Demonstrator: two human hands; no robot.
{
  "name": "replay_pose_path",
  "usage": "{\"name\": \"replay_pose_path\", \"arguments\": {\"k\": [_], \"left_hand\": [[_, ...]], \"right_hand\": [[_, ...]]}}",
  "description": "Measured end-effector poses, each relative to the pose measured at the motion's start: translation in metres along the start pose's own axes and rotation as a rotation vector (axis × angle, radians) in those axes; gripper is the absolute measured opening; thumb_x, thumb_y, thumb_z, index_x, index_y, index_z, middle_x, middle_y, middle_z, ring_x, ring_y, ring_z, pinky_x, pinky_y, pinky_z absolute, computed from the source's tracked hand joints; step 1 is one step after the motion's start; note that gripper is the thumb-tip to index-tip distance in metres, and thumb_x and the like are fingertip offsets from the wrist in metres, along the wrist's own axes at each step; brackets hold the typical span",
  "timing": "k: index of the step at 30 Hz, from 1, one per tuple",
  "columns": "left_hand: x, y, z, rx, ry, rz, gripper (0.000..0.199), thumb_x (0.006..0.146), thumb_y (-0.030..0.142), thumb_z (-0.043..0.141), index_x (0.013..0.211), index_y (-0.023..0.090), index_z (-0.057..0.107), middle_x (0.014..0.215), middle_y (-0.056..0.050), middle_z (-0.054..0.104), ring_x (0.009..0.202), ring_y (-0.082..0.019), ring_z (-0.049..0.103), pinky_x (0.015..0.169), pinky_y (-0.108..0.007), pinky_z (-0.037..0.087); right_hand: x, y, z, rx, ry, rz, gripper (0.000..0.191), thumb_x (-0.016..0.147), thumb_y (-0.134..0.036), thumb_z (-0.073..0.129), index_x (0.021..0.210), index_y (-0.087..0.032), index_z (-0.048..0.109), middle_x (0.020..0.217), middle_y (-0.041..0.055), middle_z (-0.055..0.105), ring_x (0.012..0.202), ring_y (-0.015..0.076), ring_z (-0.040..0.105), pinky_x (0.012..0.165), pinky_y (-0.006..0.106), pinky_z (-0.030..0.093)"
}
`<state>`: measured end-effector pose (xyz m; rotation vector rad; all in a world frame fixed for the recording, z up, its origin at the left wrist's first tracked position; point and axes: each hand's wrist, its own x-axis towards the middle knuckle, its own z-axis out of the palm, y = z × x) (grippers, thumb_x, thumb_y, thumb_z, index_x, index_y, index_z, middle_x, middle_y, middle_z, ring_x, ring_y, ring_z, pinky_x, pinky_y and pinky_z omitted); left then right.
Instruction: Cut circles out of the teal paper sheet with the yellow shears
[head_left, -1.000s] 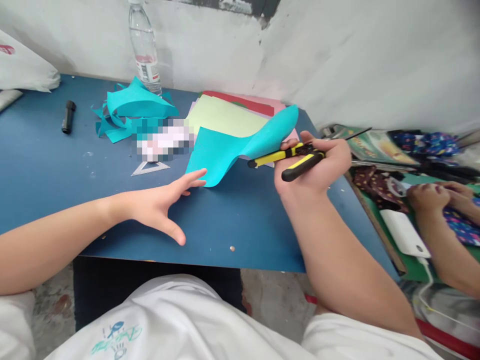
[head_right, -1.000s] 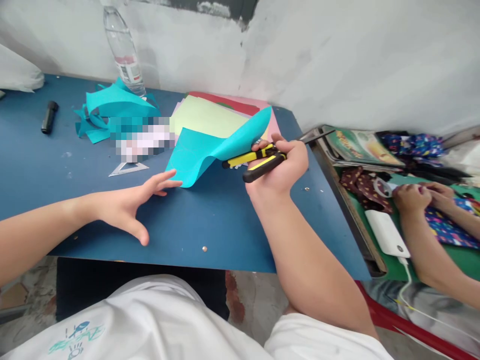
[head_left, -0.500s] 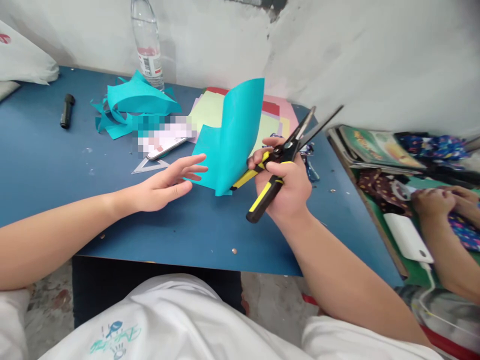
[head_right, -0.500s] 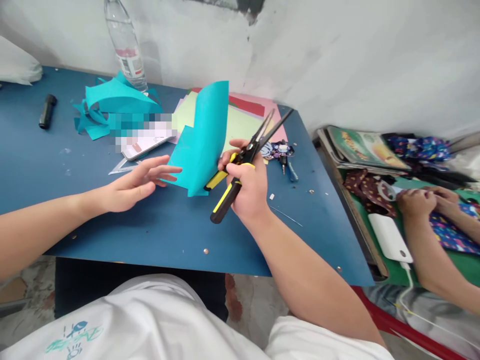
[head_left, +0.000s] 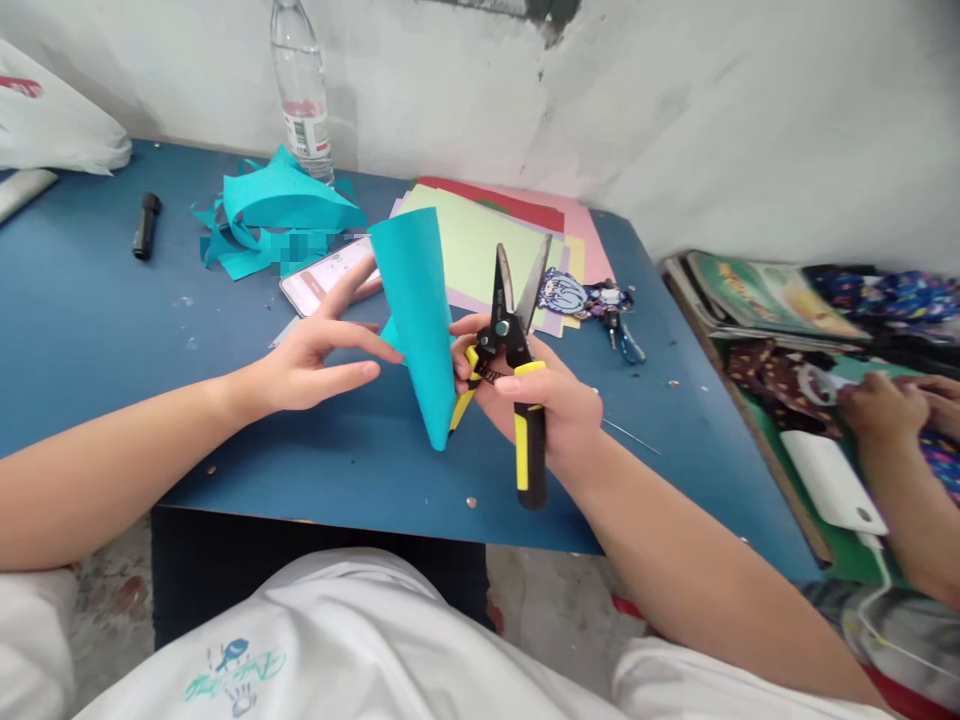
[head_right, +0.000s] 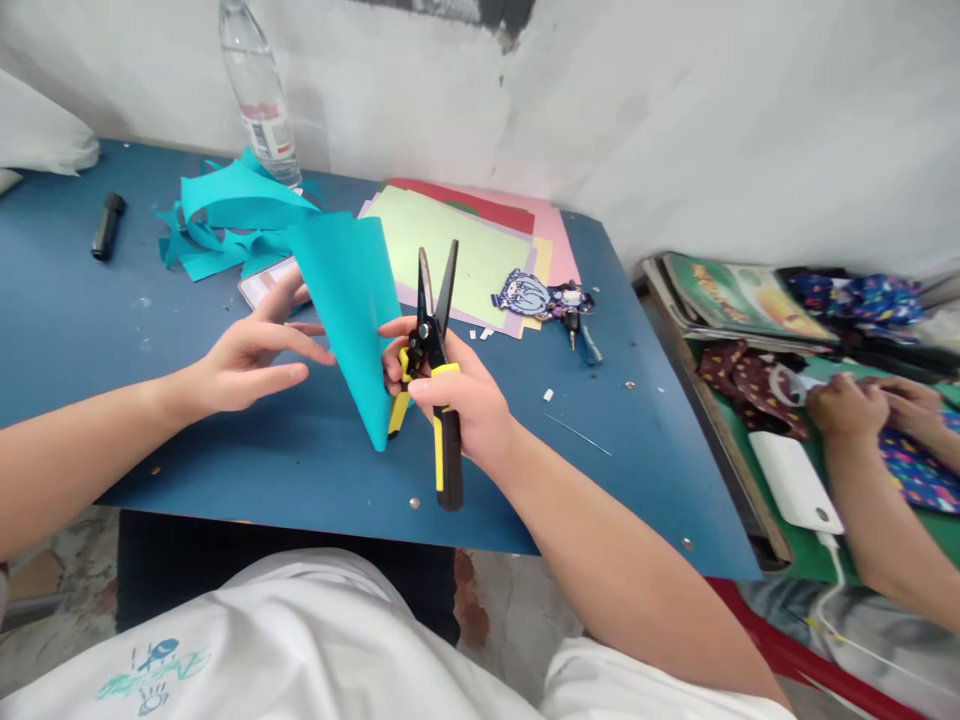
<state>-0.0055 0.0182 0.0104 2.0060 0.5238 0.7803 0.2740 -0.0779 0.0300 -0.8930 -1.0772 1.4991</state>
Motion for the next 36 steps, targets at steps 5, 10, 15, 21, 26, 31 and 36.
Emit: {"name": "replay_pose_path", "arguments": {"k": [5, 10, 15, 21, 26, 31, 36], "left_hand": [[-0.001, 0.016, -0.009, 0.112, 0.06, -0.001, 0.049, 0.093, 0.081, 0.082, 0.089, 0.034, 0.093, 0.172, -0.009, 0.061, 0.167, -0.051, 0.046, 0.128, -0.069, 0.054], [0.0, 0.034, -0.016, 0.256, 0.145, 0.062, 0.052, 0.094, 0.083, 0.074, 0.093, 0.035, 0.092, 0.172, -0.005, 0.062, 0.178, -0.048, 0.024, 0.133, -0.071, 0.045], [0.004, 0.027, -0.025, 0.313, 0.203, 0.143, 0.051, 0.092, 0.083, 0.074, 0.078, 0.036, 0.086, 0.11, -0.013, 0.079, 0.138, -0.046, 0.062, 0.128, -0.074, 0.044], [0.009, 0.022, -0.032, 0.162, 0.146, 0.367, 0.034, 0.1, 0.055, 0.081, 0.077, 0.029, 0.081, 0.069, -0.004, 0.068, 0.063, -0.019, 0.055, 0.065, -0.042, 0.043], [0.012, 0.032, -0.038, 0.235, 0.08, 0.271, 0.031, 0.1, 0.053, 0.083, 0.084, 0.026, 0.082, 0.073, -0.004, 0.066, 0.067, -0.02, 0.054, 0.066, -0.038, 0.042], [0.016, 0.02, -0.042, 0.092, -0.011, -0.02, 0.044, 0.097, 0.059, 0.085, 0.071, 0.023, 0.078, 0.078, -0.007, 0.07, 0.074, -0.022, 0.06, 0.07, -0.037, 0.048], [0.021, 0.004, -0.047, 0.076, -0.196, -0.281, 0.031, 0.088, 0.054, 0.089, 0.091, 0.023, 0.089, 0.089, -0.006, 0.084, 0.083, -0.024, 0.073, 0.08, -0.035, 0.059]], "right_hand": [[0.001, -0.005, -0.003, -0.007, 0.008, 0.028, 0.049, 0.06, -0.03, 0.083, 0.109, -0.028, 0.08, 0.086, 0.0026, 0.062, 0.082, 0.0254, 0.056, 0.076, 0.044, 0.049], [0.001, -0.004, -0.005, 0.024, 0.007, 0.027, 0.05, 0.06, -0.028, 0.084, 0.11, -0.025, 0.082, 0.087, 0.0033, 0.064, 0.083, 0.0242, 0.056, 0.075, 0.041, 0.047], [0.0, -0.011, -0.003, 0.026, 0.001, -0.008, 0.049, 0.06, -0.028, 0.082, 0.108, -0.024, 0.08, 0.085, 0.0029, 0.064, 0.08, 0.0237, 0.055, 0.073, 0.042, 0.047], [0.005, -0.021, -0.01, 0.059, 0.115, -0.085, 0.045, 0.059, -0.027, 0.079, 0.105, -0.023, 0.081, 0.082, 0.0033, 0.062, 0.078, 0.0229, 0.055, 0.07, 0.042, 0.051], [0.018, -0.022, -0.029, 0.178, 0.335, -0.219, 0.033, 0.06, -0.03, 0.074, 0.093, -0.028, 0.078, 0.078, 0.0038, 0.06, 0.077, 0.024, 0.056, 0.064, 0.04, 0.055], [0.036, -0.024, -0.062, 0.297, 0.733, -0.428, 0.021, 0.064, -0.025, 0.07, 0.083, -0.032, 0.065, 0.074, 0.0008, 0.055, 0.074, 0.0222, 0.055, 0.06, 0.035, 0.054], [0.044, -0.034, -0.096, 0.274, 0.897, -0.452, 0.012, 0.072, -0.027, 0.063, 0.082, -0.031, 0.057, 0.073, 0.0003, 0.052, 0.07, 0.0192, 0.054, 0.062, 0.033, 0.054]]}}
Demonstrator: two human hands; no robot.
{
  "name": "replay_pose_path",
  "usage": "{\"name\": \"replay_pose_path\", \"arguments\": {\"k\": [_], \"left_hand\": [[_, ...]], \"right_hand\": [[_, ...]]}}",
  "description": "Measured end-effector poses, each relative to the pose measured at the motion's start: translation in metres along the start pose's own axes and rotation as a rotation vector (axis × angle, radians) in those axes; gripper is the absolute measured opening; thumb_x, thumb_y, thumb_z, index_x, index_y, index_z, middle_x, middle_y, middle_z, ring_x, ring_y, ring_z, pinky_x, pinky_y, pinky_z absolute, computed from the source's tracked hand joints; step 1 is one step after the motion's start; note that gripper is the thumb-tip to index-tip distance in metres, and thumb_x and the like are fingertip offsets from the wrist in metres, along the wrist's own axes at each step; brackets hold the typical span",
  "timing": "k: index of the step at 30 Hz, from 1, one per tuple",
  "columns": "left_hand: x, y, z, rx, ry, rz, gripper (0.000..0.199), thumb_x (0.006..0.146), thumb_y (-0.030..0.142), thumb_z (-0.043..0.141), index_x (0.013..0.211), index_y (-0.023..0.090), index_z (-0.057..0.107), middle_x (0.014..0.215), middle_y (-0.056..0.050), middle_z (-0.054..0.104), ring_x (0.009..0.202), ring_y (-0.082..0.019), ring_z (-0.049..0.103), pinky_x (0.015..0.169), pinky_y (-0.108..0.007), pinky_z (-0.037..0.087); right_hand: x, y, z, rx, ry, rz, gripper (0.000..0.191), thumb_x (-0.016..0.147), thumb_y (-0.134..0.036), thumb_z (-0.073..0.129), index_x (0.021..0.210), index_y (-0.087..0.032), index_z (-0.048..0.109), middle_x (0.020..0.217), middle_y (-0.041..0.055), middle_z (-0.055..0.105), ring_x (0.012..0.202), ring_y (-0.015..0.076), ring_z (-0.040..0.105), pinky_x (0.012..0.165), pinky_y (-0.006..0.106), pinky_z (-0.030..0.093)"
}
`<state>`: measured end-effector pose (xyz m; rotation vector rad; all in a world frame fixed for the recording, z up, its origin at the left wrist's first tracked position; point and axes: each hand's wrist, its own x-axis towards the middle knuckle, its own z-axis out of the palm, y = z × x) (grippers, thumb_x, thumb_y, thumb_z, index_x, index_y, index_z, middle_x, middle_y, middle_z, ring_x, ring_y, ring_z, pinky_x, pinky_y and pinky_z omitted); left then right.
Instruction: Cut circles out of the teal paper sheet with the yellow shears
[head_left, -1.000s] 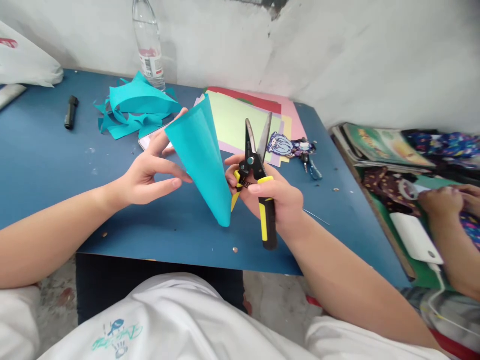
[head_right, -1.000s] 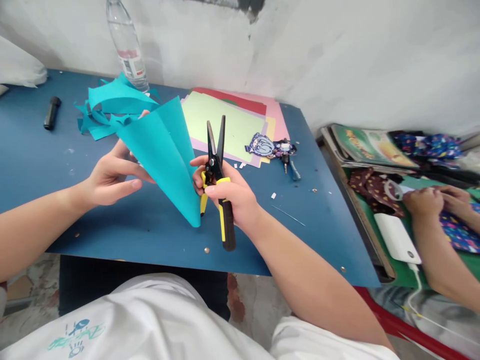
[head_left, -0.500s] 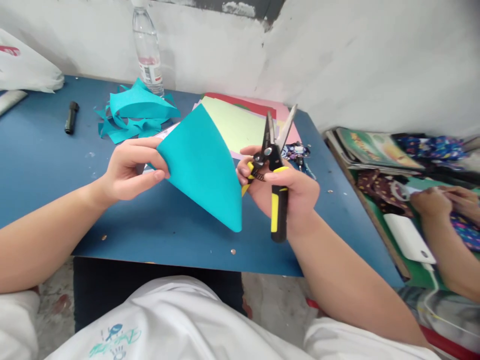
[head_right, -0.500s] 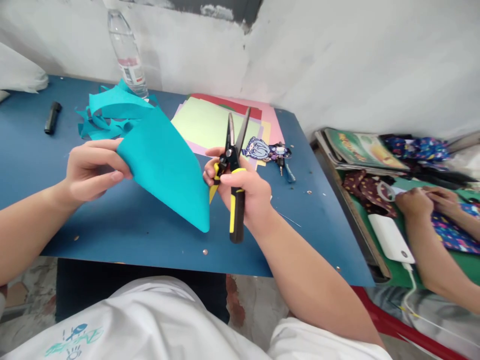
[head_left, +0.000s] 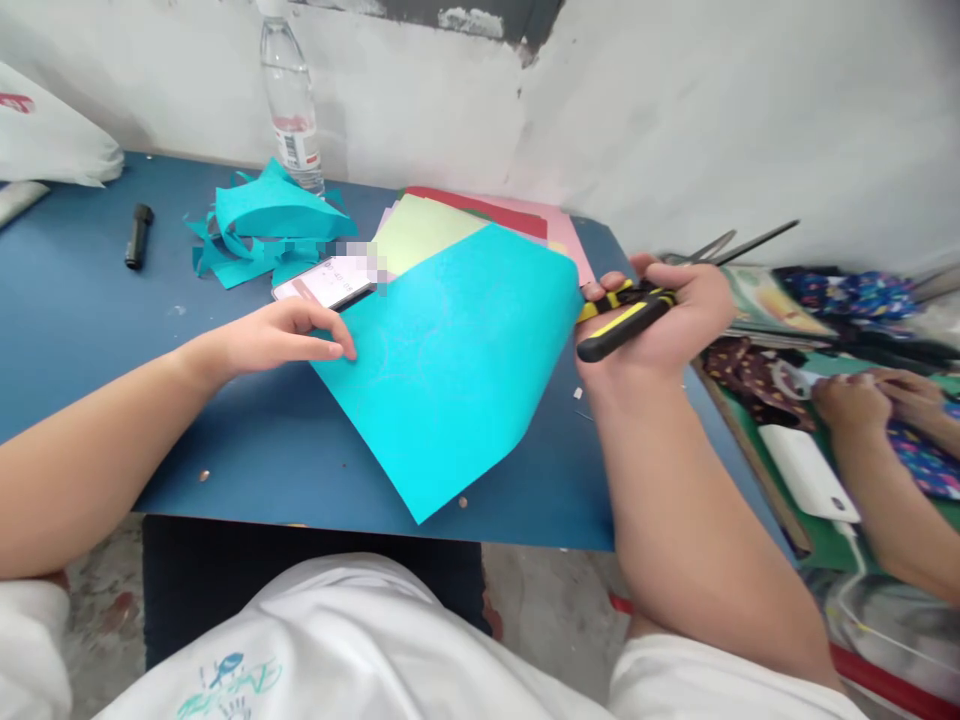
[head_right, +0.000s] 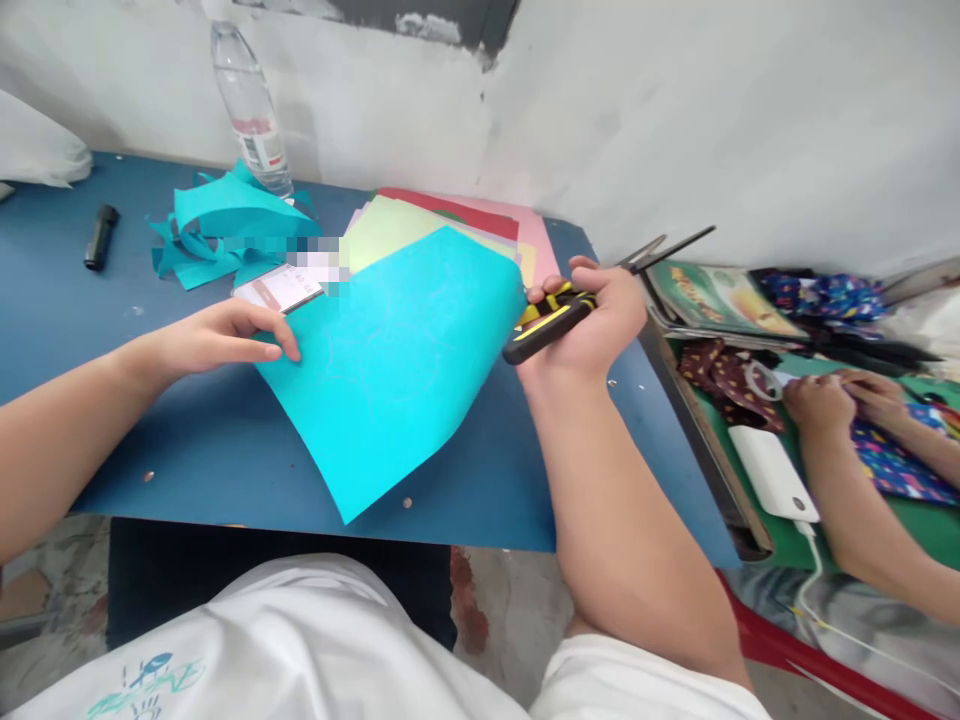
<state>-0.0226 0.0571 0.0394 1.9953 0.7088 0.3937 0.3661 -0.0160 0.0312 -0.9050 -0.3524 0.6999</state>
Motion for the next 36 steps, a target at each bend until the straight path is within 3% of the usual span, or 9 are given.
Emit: {"name": "replay_pose_path", "arguments": {"k": [3, 8, 11, 15, 18, 21, 27, 32, 36], "left_hand": [[0.001, -0.003, 0.008, -0.058, 0.084, -0.061, 0.029, 0.085, 0.052, 0.089, 0.091, 0.024, 0.09, 0.092, -0.007, 0.085, 0.09, -0.026, 0.075, 0.087, -0.037, 0.062], [0.002, -0.004, 0.033, -0.251, 0.579, -0.133, 0.028, 0.078, 0.048, 0.091, 0.091, 0.024, 0.087, 0.094, -0.008, 0.082, 0.086, -0.026, 0.073, 0.076, -0.038, 0.062], [0.002, 0.004, 0.045, -0.38, 0.738, -0.174, 0.035, 0.076, 0.043, 0.092, 0.104, 0.024, 0.084, 0.095, -0.006, 0.078, 0.083, -0.023, 0.073, 0.073, -0.037, 0.062], [-0.007, 0.019, 0.065, -0.466, 0.681, -0.252, 0.05, 0.08, 0.042, 0.087, 0.126, 0.024, 0.08, 0.091, -0.003, 0.074, 0.077, -0.021, 0.068, 0.067, -0.034, 0.057], [-0.019, 0.025, 0.082, -0.157, 0.421, -0.349, 0.044, 0.087, 0.048, 0.081, 0.125, 0.025, 0.085, 0.07, 0.002, 0.059, 0.061, -0.017, 0.052, 0.059, -0.031, 0.043], [-0.028, 0.021, 0.093, 0.16, 0.303, -0.304, 0.04, 0.09, 0.047, 0.073, 0.119, 0.023, 0.089, 0.08, -0.003, 0.066, 0.064, -0.019, 0.056, 0.066, -0.037, 0.05], [-0.021, 0.003, 0.085, 0.263, 0.387, -0.265, 0.061, 0.096, 0.052, 0.065, 0.14, 0.014, 0.084, 0.125, -0.017, 0.076, 0.079, -0.023, 0.068, 0.079, -0.043, 0.061], [-0.012, 0.002, 0.068, 0.318, 0.563, -0.307, 0.06, 0.095, 0.042, 0.07, 0.149, 0.018, 0.08, 0.135, -0.015, 0.074, 0.088, -0.024, 0.07, 0.093, -0.043, 0.064], [-0.011, -0.001, 0.062, 0.326, 0.662, -0.253, 0.051, 0.097, 0.037, 0.07, 0.142, 0.02, 0.084, 0.134, -0.013, 0.076, 0.103, -0.029, 0.074, 0.112, -0.049, 0.063]], "right_hand": [[0.01, 0.003, -0.004, -0.117, -0.077, -0.019, 0.015, 0.082, -0.032, 0.065, 0.084, -0.031, 0.051, 0.075, -0.0011, 0.051, 0.068, 0.0196, 0.055, 0.069, 0.037, 0.059], [-0.004, 0.015, 0.004, -0.026, 0.004, 0.04, 0.011, 0.083, -0.029, 0.063, 0.085, -0.03, 0.052, 0.074, -0.0025, 0.05, 0.067, 0.0174, 0.054, 0.065, 0.032, 0.056], [-0.017, 0.02, 0.01, -0.012, -0.032, -0.005, 0.01, 0.083, -0.024, 0.063, 0.086, -0.029, 0.055, 0.073, -0.0022, 0.053, 0.067, 0.0177, 0.055, 0.068, 0.033, 0.058], [-0.018, 0.026, 0.007, -0.045, -0.057, -0.007, 0.006, 0.084, -0.024, 0.062, 0.085, -0.027, 0.057, 0.07, -0.0025, 0.053, 0.065, 0.0171, 0.058, 0.065, 0.031, 0.057], [-0.008, 0.032, 0.0, -0.09, -0.094, 0.078, 0.013, 0.088, -0.026, 0.064, 0.083, -0.028, 0.053, 0.069, -0.0024, 0.052, 0.064, 0.0177, 0.058, 0.061, 0.032, 0.059], [-0.001, 0.036, -0.002, -0.102, -0.037, 0.082, 0.013, 0.089, -0.024, 0.064, 0.083, -0.028, 0.054, 0.069, -0.0023, 0.053, 0.063, 0.0177, 0.056, 0.057, 0.031, 0.06], [-0.007, 0.036, 0.004, -0.165, -0.03, -0.004, 0.013, 0.081, -0.017, 0.063, 0.088, -0.028, 0.06, 0.067, -0.0043, 0.056, 0.061, 0.0161, 0.054, 0.053, 0.025, 0.052], [-0.028, 0.038, 0.002, -0.277, -0.291, -0.101, 0.027, 0.079, -0.026, 0.073, 0.104, -0.03, 0.064, 0.076, -0.0063, 0.064, 0.068, 0.0174, 0.066, 0.072, 0.034, 0.064], [-0.061, 0.04, 0.002, -0.381, -0.495, -0.192, 0.037, 0.081, -0.026, 0.078, 0.115, -0.032, 0.065, 0.091, -0.0063, 0.073, 0.084, 0.0173, 0.075, 0.09, 0.037, 0.064]]}}
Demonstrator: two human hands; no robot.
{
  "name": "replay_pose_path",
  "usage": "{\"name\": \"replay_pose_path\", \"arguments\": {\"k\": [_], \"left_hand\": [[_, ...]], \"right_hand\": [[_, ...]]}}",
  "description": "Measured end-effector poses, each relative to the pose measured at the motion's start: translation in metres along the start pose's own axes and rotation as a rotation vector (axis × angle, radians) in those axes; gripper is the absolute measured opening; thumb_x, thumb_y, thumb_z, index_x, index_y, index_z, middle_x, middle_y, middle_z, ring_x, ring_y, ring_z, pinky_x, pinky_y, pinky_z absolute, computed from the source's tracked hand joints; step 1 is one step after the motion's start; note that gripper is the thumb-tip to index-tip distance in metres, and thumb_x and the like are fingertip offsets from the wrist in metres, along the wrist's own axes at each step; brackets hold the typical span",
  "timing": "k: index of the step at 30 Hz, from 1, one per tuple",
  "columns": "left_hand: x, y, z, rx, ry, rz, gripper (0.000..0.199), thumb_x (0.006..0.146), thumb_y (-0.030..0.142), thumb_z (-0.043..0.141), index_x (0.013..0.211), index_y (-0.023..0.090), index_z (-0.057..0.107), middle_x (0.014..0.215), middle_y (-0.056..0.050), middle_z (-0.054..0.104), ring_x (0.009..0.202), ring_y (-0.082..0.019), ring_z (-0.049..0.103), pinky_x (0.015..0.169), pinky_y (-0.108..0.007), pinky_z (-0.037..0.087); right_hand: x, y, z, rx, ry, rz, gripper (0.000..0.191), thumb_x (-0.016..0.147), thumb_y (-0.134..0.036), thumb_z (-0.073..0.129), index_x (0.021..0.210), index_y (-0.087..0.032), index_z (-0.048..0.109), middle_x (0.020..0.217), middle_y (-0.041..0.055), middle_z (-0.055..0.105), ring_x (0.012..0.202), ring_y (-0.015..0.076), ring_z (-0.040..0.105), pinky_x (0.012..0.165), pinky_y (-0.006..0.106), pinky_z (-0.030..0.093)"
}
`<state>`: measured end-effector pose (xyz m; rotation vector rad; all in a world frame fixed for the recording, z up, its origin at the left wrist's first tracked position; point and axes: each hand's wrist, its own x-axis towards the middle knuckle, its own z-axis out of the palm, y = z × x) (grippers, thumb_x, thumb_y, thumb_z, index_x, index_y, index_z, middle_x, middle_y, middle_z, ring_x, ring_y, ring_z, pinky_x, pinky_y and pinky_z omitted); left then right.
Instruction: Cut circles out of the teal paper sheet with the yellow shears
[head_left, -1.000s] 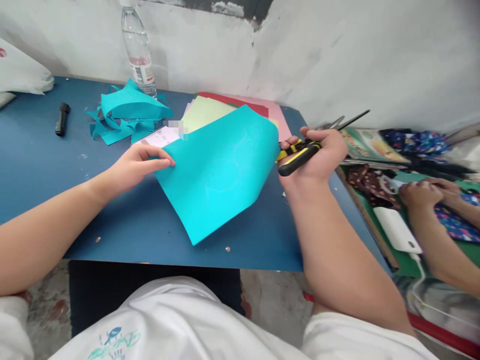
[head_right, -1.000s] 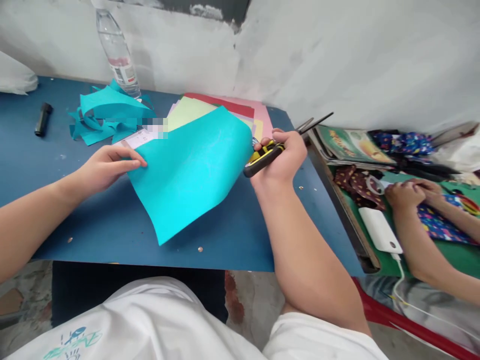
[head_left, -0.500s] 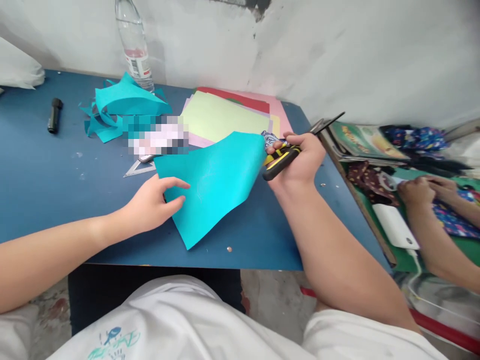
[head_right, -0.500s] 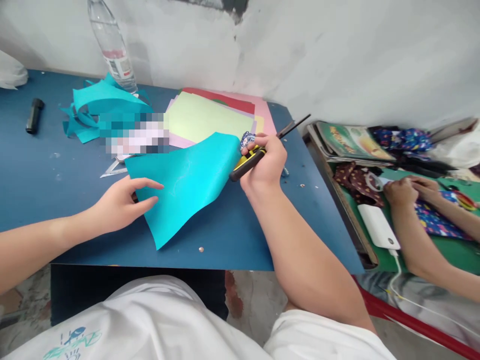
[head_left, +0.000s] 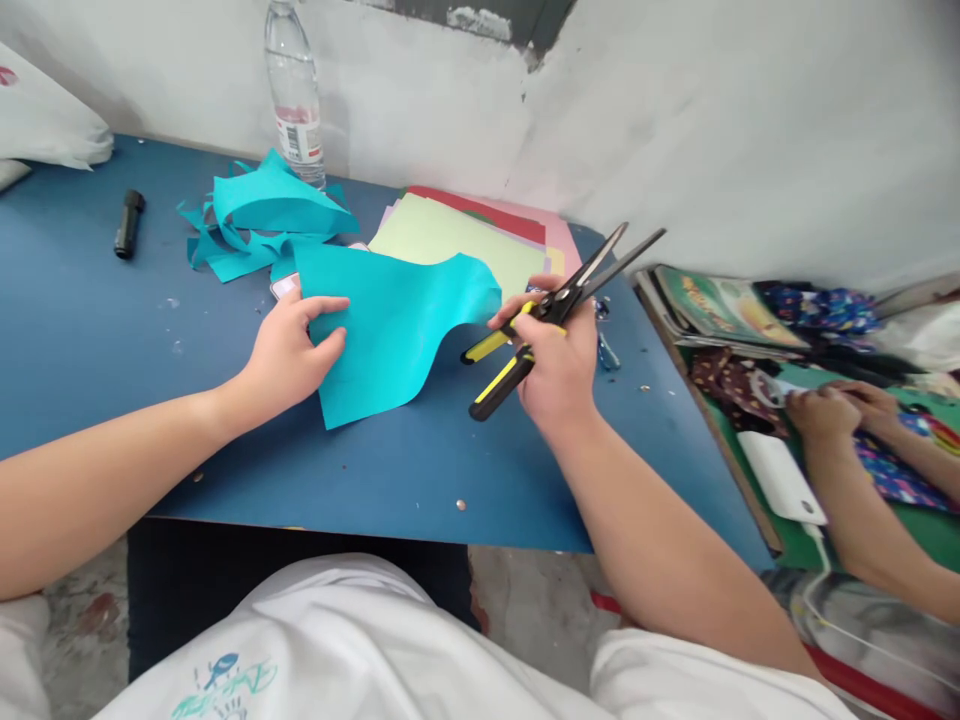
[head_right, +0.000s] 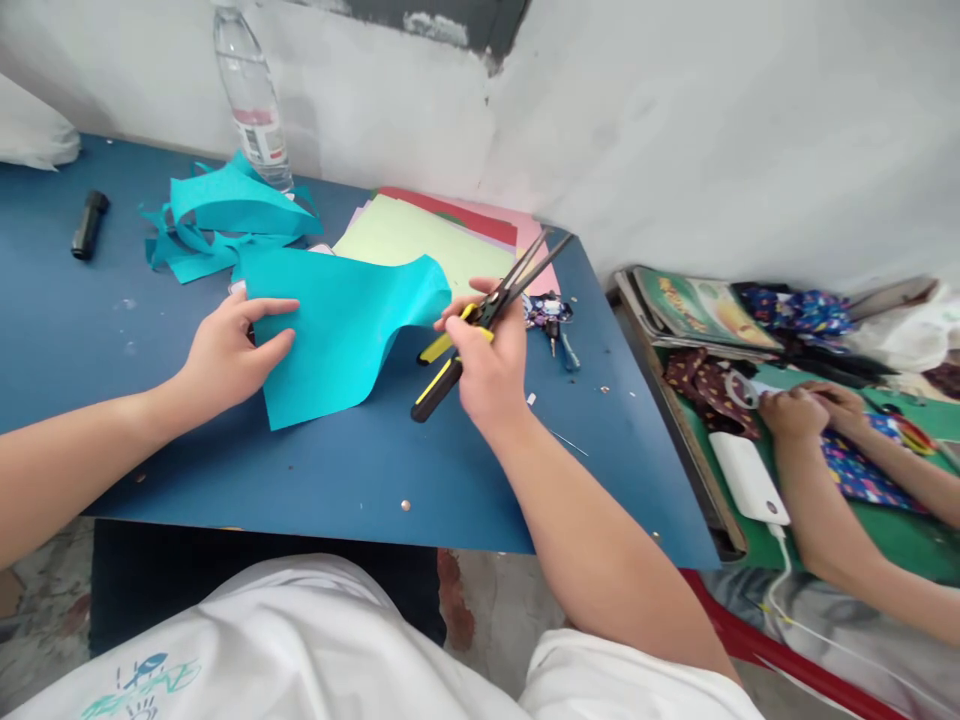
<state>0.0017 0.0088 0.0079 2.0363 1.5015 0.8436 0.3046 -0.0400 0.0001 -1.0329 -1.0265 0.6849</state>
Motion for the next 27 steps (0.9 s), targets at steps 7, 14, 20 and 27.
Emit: {"name": "replay_pose_path", "arguments": {"k": [7, 14, 20, 27], "left_hand": [[0.005, -0.011, 0.008, -0.005, -0.095, 0.074, 0.066, 0.094, 0.044, 0.069, 0.152, 0.015, 0.076, 0.152, -0.016, 0.077, 0.139, -0.04, 0.072, 0.128, -0.054, 0.057], [0.006, -0.01, 0.008, 0.111, -0.225, 0.064, 0.064, 0.096, 0.051, 0.064, 0.144, 0.015, 0.083, 0.127, -0.019, 0.086, 0.113, -0.041, 0.08, 0.11, -0.057, 0.062], [0.006, -0.009, 0.006, 0.022, -0.13, 0.077, 0.053, 0.094, 0.039, 0.067, 0.137, 0.016, 0.087, 0.102, -0.011, 0.085, 0.11, -0.035, 0.08, 0.11, -0.047, 0.062], [0.006, -0.005, 0.003, -0.019, -0.064, 0.075, 0.053, 0.096, 0.043, 0.066, 0.138, 0.018, 0.087, 0.118, -0.012, 0.086, 0.106, -0.032, 0.078, 0.108, -0.046, 0.063]], "right_hand": [[-0.024, -0.013, 0.003, -0.294, -0.122, -0.047, 0.043, 0.09, -0.029, 0.083, 0.128, -0.034, 0.063, 0.101, -0.0045, 0.073, 0.09, 0.0186, 0.071, 0.091, 0.038, 0.059], [-0.025, -0.014, 0.001, -0.433, -0.312, -0.032, 0.062, 0.093, -0.039, 0.083, 0.148, -0.034, 0.055, 0.109, -0.0011, 0.075, 0.096, 0.0227, 0.071, 0.093, 0.043, 0.056], [-0.019, -0.015, -0.002, -0.522, -0.436, 0.165, 0.065, 0.092, -0.059, 0.082, 0.146, -0.029, 0.062, 0.114, 0.0044, 0.079, 0.094, 0.0253, 0.071, 0.087, 0.043, 0.055], [-0.009, -0.024, -0.013, -0.496, -0.501, 0.323, 0.039, 0.095, -0.061, 0.086, 0.116, -0.029, 0.075, 0.095, 0.0026, 0.074, 0.096, 0.0271, 0.071, 0.084, 0.039, 0.057]]}}
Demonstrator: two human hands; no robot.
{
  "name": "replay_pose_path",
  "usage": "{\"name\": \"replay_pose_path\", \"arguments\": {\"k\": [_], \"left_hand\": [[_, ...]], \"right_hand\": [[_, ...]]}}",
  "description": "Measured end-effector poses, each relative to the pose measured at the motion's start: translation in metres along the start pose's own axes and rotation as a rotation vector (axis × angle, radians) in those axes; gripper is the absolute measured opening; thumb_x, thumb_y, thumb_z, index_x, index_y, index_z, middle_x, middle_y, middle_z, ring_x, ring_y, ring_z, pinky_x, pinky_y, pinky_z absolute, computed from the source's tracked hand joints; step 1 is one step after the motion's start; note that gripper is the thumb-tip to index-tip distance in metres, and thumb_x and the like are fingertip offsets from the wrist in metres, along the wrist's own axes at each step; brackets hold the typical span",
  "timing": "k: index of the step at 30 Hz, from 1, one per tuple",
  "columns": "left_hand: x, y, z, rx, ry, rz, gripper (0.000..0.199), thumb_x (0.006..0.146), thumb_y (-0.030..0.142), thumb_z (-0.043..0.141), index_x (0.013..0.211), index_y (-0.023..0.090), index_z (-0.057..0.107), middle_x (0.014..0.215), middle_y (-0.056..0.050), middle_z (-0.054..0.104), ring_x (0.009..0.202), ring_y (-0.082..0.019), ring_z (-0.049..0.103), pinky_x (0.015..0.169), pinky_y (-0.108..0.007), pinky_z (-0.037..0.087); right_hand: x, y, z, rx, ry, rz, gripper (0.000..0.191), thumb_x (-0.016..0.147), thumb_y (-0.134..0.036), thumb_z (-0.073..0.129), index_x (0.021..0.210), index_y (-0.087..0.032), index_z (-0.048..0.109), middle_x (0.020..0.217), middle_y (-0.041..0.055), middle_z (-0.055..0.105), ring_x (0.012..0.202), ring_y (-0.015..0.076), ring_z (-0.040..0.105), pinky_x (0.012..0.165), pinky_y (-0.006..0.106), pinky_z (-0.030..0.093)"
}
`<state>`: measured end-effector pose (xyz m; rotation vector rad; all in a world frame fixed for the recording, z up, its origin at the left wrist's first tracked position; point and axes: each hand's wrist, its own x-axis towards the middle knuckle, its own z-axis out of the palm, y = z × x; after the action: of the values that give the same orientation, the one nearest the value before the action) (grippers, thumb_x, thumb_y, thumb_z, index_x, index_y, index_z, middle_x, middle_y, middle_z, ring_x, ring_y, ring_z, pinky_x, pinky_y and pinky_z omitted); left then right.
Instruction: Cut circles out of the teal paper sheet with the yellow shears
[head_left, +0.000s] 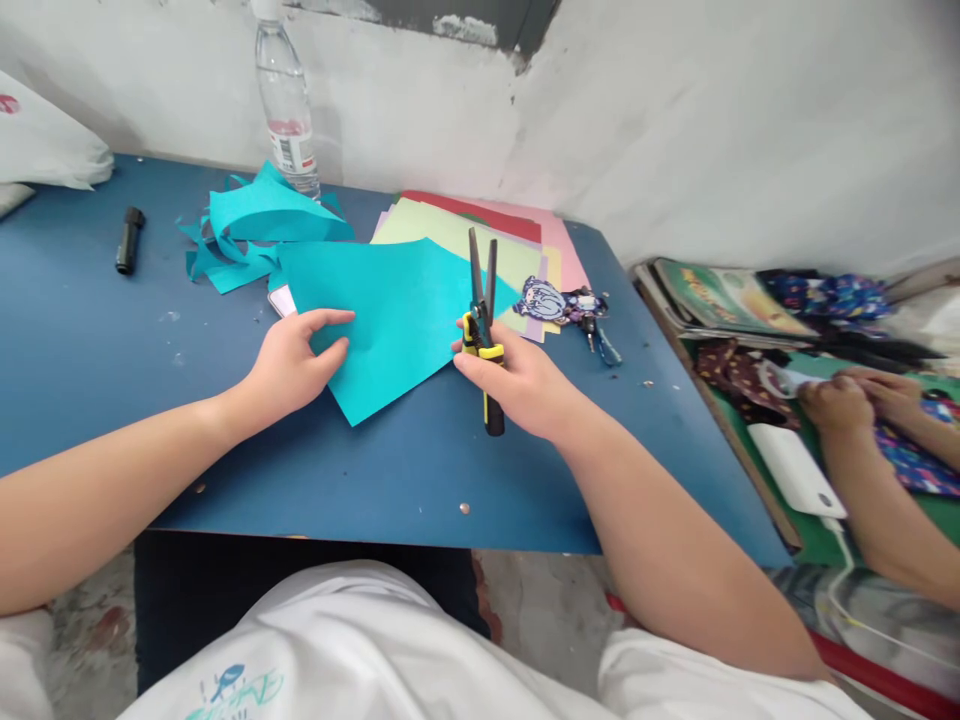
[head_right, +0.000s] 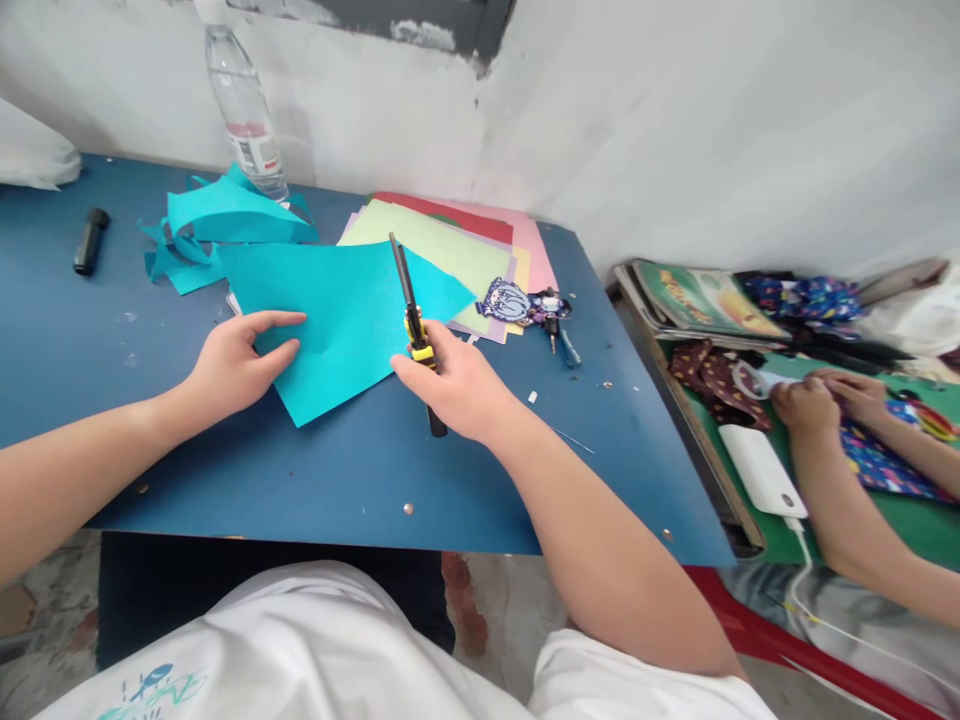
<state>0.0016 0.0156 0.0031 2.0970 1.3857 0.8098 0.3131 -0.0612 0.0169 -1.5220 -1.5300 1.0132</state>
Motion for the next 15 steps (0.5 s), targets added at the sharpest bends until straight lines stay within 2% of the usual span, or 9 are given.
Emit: {"name": "replay_pose_path", "arguments": {"k": [6, 9, 10, 12, 14, 15], "left_hand": [[-0.003, 0.002, 0.0, -0.02, 0.01, 0.002, 0.052, 0.096, 0.043, 0.067, 0.137, 0.019, 0.087, 0.106, -0.01, 0.085, 0.086, -0.027, 0.075, 0.093, -0.043, 0.062], [-0.004, 0.003, 0.0, -0.026, 0.017, 0.016, 0.052, 0.096, 0.044, 0.067, 0.136, 0.019, 0.088, 0.102, -0.009, 0.085, 0.087, -0.027, 0.074, 0.092, -0.042, 0.061], [-0.004, 0.004, 0.0, -0.025, 0.017, 0.02, 0.053, 0.095, 0.044, 0.066, 0.136, 0.019, 0.088, 0.102, -0.009, 0.085, 0.086, -0.027, 0.073, 0.092, -0.041, 0.061], [-0.004, 0.005, 0.0, -0.018, 0.011, 0.017, 0.056, 0.095, 0.046, 0.066, 0.138, 0.018, 0.088, 0.1, -0.009, 0.085, 0.078, -0.024, 0.068, 0.086, -0.04, 0.059], [-0.004, 0.006, 0.0, -0.008, -0.001, 0.015, 0.057, 0.095, 0.047, 0.066, 0.139, 0.017, 0.087, 0.096, -0.008, 0.084, 0.068, -0.02, 0.061, 0.078, -0.037, 0.056], [-0.004, 0.006, 0.0, -0.004, -0.005, 0.016, 0.058, 0.094, 0.048, 0.066, 0.138, 0.017, 0.087, 0.094, -0.008, 0.084, 0.065, -0.019, 0.058, 0.075, -0.037, 0.054]], "right_hand": [[-0.001, 0.002, -0.008, -0.034, -0.058, 0.094, 0.034, 0.094, -0.046, 0.084, 0.124, -0.031, 0.077, 0.1, 0.004, 0.076, 0.095, 0.0283, 0.072, 0.086, 0.042, 0.061], [-0.004, -0.005, -0.01, -0.145, -0.183, 0.112, 0.065, 0.09, -0.039, 0.084, 0.153, -0.033, 0.07, 0.122, 0.0083, 0.081, 0.096, 0.0301, 0.075, 0.083, 0.043, 0.064], [-0.005, -0.007, -0.009, -0.191, -0.224, 0.115, 0.078, 0.088, -0.039, 0.085, 0.164, -0.033, 0.064, 0.135, 0.011, 0.08, 0.102, 0.0328, 0.077, 0.085, 0.046, 0.065], [-0.006, -0.009, -0.005, -0.281, -0.274, 0.072, 0.096, 0.086, -0.039, 0.086, 0.175, -0.031, 0.053, 0.161, 0.0167, 0.07, 0.128, 0.0422, 0.076, 0.102, 0.056, 0.066], [-0.006, -0.005, 0.001, -0.355, -0.301, -0.047, 0.095, 0.084, -0.04, 0.088, 0.173, -0.029, 0.056, 0.172, 0.019, 0.063, 0.155, 0.0498, 0.062, 0.123, 0.067, 0.056], [-0.006, -0.002, 0.005, -0.389, -0.309, -0.115, 0.091, 0.084, -0.041, 0.089, 0.169, -0.028, 0.061, 0.171, 0.0189, 0.064, 0.162, 0.0515, 0.055, 0.13, 0.071, 0.05]]}}
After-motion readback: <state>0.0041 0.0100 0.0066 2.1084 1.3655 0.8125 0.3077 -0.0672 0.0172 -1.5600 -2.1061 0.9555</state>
